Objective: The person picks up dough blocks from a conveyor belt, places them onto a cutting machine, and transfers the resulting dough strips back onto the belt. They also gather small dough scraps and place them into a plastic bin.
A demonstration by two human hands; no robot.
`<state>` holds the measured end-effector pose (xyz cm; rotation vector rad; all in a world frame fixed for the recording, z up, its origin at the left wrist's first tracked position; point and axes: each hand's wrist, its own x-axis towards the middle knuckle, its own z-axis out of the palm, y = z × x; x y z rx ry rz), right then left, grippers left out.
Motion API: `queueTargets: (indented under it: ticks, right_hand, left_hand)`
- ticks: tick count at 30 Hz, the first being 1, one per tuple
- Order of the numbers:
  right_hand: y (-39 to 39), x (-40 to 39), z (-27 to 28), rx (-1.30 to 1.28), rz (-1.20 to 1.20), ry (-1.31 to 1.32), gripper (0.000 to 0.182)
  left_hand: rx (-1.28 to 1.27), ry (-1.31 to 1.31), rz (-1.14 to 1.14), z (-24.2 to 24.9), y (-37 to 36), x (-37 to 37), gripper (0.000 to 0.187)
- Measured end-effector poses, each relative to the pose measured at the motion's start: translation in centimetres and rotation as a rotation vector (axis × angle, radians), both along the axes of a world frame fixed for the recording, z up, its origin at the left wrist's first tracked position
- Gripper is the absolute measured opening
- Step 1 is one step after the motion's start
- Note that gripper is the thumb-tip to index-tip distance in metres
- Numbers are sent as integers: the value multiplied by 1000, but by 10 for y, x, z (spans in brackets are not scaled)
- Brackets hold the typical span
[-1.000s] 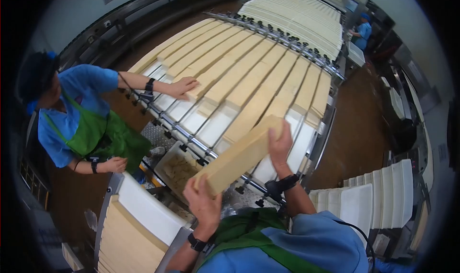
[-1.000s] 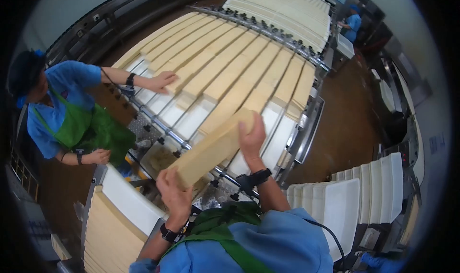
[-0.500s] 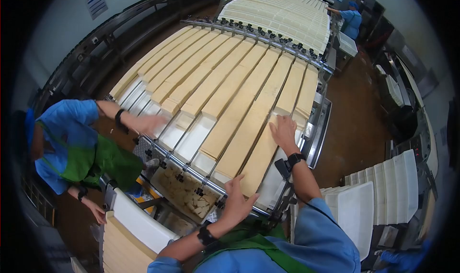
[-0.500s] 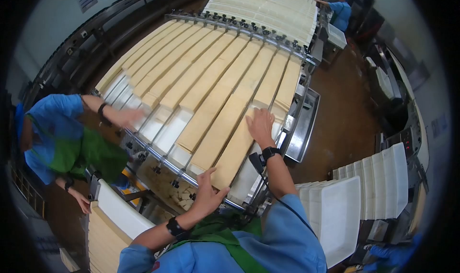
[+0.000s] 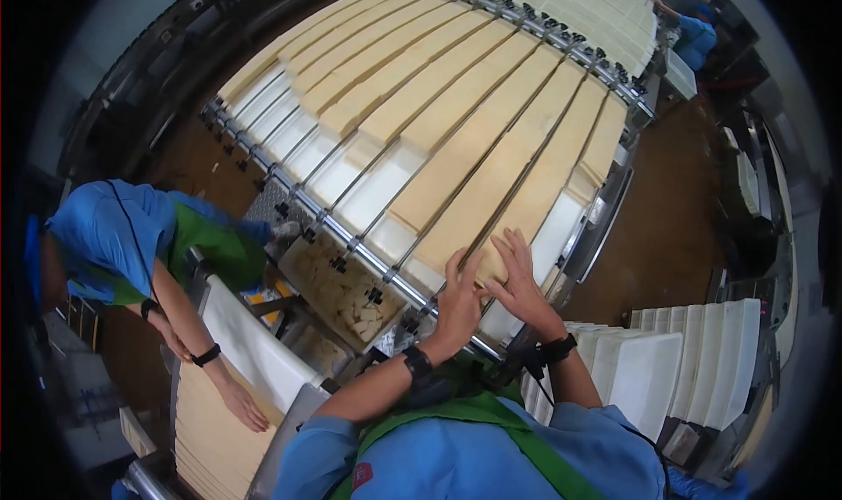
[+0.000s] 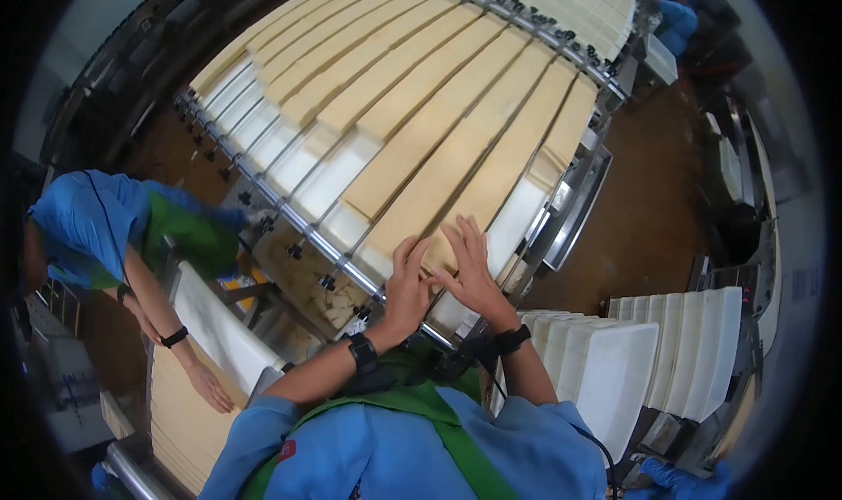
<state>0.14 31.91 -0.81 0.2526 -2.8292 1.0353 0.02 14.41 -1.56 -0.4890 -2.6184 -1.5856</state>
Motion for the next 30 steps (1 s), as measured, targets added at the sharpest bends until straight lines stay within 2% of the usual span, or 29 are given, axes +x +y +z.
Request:
queueTargets:
  ticks: [3, 6, 8, 10, 11, 13, 15, 16, 18, 20, 21, 22, 24, 25, 27, 28, 29, 30]
  right_hand:
    - [-1, 0, -6, 120, 43, -18, 78]
    - [-3, -5, -12, 251, 31, 18, 79]
    - [-5, -9, -7, 467, -1, -7, 77]
    - [-15, -7, 4, 412, 43, 6, 81]
    - [-25, -5, 11, 411, 51, 6, 84]
    - [-38, -4, 10, 479, 53, -3, 92]
    - [-39, -8, -6, 540, 31, 6, 93]
    - [-38, -12, -14, 595, -7, 13, 93]
    - [-39, -16, -21, 582, -23, 8, 91]
    - [-38, -19, -24, 598, -22, -13, 94]
    - [-35, -21, -31, 612, -31, 0, 95]
    - [-37, -20, -23, 621, -19, -45, 99]
    - [-53, -22, 4, 688, -46, -194, 106]
    - [-65, -23, 19, 747, -56, -211, 106]
    - [-96, -39, 34, 720, 70, 6, 91]
    - [-125, -45, 44, 670, 144, 132, 84]
    - [-166, -50, 45, 446, 233, 208, 68]
    - [-214, -53, 44, 274, 392, 155, 63]
  left_hand:
    - [27, -87, -52, 1, -5, -1, 71]
    - [58, -42, -41, 5, -11, -1, 72]
    - [56, -114, -36, 20, -26, 2, 73]
    - [124, -116, -56, 30, -50, 6, 68]
    - [188, -112, -1, 36, -66, 9, 58]
    - [204, 118, 161, 27, -109, 13, 47]
    - [295, 38, 427, 31, -152, 22, 40]
    - [322, -87, 544, 23, -176, 25, 44]
    - [-34, -25, 638, 2, -221, 33, 49]
    - [-221, -110, 762, -38, -256, 57, 59]
    - [-161, -99, 762, -39, -273, 71, 56]
    - [-77, -123, 752, -38, -289, 86, 46]
    - [261, -329, 852, -29, -315, 121, 33]
    - [268, -307, 920, -29, -325, 140, 33]
    - [-80, 45, 1246, -31, -345, 184, 31]
    - [-211, 57, 1436, -37, -356, 204, 35]
    - [-325, -46, 1622, -42, -364, 222, 42]
    - [-434, -157, 1795, -46, -371, 237, 51]
